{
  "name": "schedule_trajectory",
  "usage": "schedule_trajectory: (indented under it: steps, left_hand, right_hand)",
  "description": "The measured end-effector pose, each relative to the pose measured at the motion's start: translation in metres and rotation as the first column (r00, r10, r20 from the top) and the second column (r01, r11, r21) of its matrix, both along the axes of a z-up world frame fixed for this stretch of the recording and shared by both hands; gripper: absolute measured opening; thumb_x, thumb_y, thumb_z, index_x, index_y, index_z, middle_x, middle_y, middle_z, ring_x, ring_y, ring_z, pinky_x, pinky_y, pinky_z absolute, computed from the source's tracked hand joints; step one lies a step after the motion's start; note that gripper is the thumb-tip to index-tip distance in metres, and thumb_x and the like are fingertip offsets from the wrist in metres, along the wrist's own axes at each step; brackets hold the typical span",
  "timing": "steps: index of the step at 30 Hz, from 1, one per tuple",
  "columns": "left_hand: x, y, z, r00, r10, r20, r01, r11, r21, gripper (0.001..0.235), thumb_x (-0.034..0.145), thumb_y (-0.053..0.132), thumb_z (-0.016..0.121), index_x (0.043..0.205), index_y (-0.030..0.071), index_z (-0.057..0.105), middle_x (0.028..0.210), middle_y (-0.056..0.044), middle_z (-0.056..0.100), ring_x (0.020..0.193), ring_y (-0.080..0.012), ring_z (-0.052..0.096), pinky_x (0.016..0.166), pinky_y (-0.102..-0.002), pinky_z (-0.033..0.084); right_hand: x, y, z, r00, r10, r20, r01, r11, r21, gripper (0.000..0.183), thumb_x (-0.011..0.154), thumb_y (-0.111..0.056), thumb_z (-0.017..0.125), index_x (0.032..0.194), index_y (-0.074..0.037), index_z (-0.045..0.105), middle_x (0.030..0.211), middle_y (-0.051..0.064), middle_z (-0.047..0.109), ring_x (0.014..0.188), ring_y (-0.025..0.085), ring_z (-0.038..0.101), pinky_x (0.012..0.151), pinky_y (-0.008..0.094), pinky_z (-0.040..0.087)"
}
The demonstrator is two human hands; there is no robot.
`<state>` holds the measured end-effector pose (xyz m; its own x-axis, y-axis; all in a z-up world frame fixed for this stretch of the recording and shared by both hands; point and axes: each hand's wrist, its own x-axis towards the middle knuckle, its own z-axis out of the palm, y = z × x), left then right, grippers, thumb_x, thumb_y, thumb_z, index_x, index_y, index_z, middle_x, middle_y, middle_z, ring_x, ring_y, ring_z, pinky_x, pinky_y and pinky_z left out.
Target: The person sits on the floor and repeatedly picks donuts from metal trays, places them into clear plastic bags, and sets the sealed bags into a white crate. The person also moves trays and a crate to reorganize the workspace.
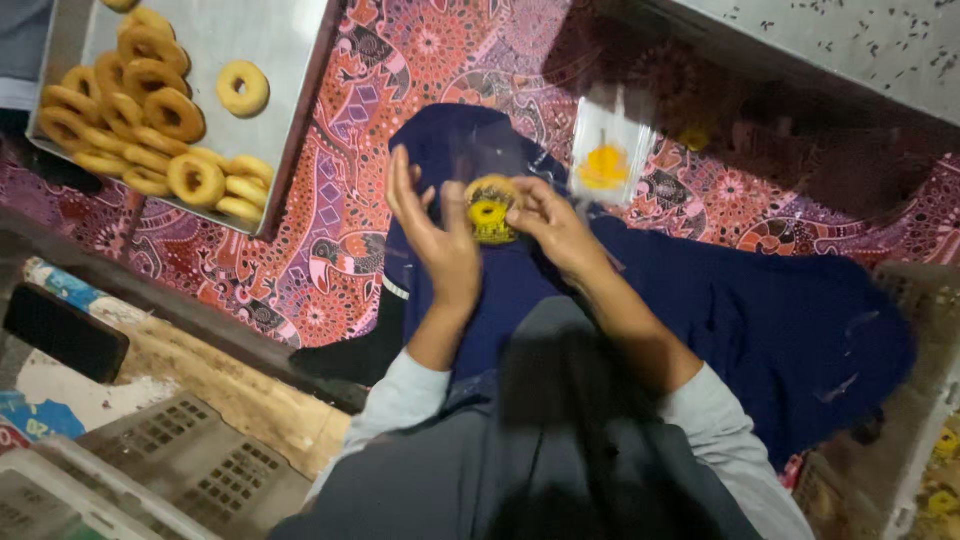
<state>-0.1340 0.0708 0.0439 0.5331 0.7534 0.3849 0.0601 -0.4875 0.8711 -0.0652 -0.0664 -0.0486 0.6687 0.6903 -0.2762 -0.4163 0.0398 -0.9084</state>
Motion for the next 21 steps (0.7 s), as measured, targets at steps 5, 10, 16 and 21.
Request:
schedule_trajectory:
  steps: [5, 10, 16, 21]
  left_hand:
    - [-0.01, 0.037, -0.045, 0.971, -0.165, 0.174, 0.232, 0.466, -0.854, 0.039, 0.111, 0.028, 0.057, 0.114, -0.005, 0.076, 0.102, -0.009, 0.072, 0.091, -0.0148, 0.062, 0.08, -0.028, 0.048]
    - [-0.005, 0.035, -0.05, 0.955, -0.266, 0.129, 0.292, 0.785, -0.547, 0.01, 0.105, 0.009, 0.065, 0.104, 0.0, 0.07, 0.1, -0.005, 0.068, 0.085, -0.0087, 0.059, 0.078, -0.022, 0.048]
    - [-0.005, 0.017, -0.028, 0.955, -0.195, 0.225, 0.277, 0.857, -0.434, 0.02, 0.108, 0.009, 0.061, 0.09, 0.005, 0.055, 0.088, 0.0, 0.057, 0.065, -0.0061, 0.055, 0.058, -0.021, 0.045]
    - [-0.011, 0.01, -0.03, 0.934, -0.205, -0.291, 0.22, 0.975, 0.017, 0.017, 0.098, 0.003, 0.07, 0.085, -0.001, 0.061, 0.085, -0.008, 0.062, 0.065, -0.0152, 0.057, 0.057, -0.029, 0.045]
  right_hand:
    - [0.013, 0.014, 0.024, 0.967, -0.042, 0.251, 0.058, 0.997, -0.057, 0.034, 0.109, -0.021, 0.058, 0.137, -0.003, 0.065, 0.131, 0.005, 0.07, 0.12, 0.014, 0.063, 0.107, 0.027, 0.048]
    - [0.019, 0.021, 0.073, 0.745, -0.202, 0.636, 0.382, 0.91, -0.158, 0.016, 0.103, -0.016, 0.068, 0.11, -0.007, 0.079, 0.095, 0.009, 0.071, 0.086, 0.018, 0.068, 0.077, 0.03, 0.052]
    - [0.017, 0.025, 0.074, 0.621, -0.267, 0.737, 0.464, 0.883, -0.071, 0.011, 0.095, -0.01, 0.072, 0.091, 0.0, 0.069, 0.088, 0.012, 0.063, 0.076, 0.023, 0.063, 0.069, 0.034, 0.048]
    - [-0.005, -0.001, 0.014, 0.814, -0.232, 0.533, 0.421, 0.868, -0.264, 0.007, 0.092, -0.01, 0.072, 0.094, -0.004, 0.069, 0.088, 0.008, 0.066, 0.075, 0.017, 0.066, 0.065, 0.029, 0.051]
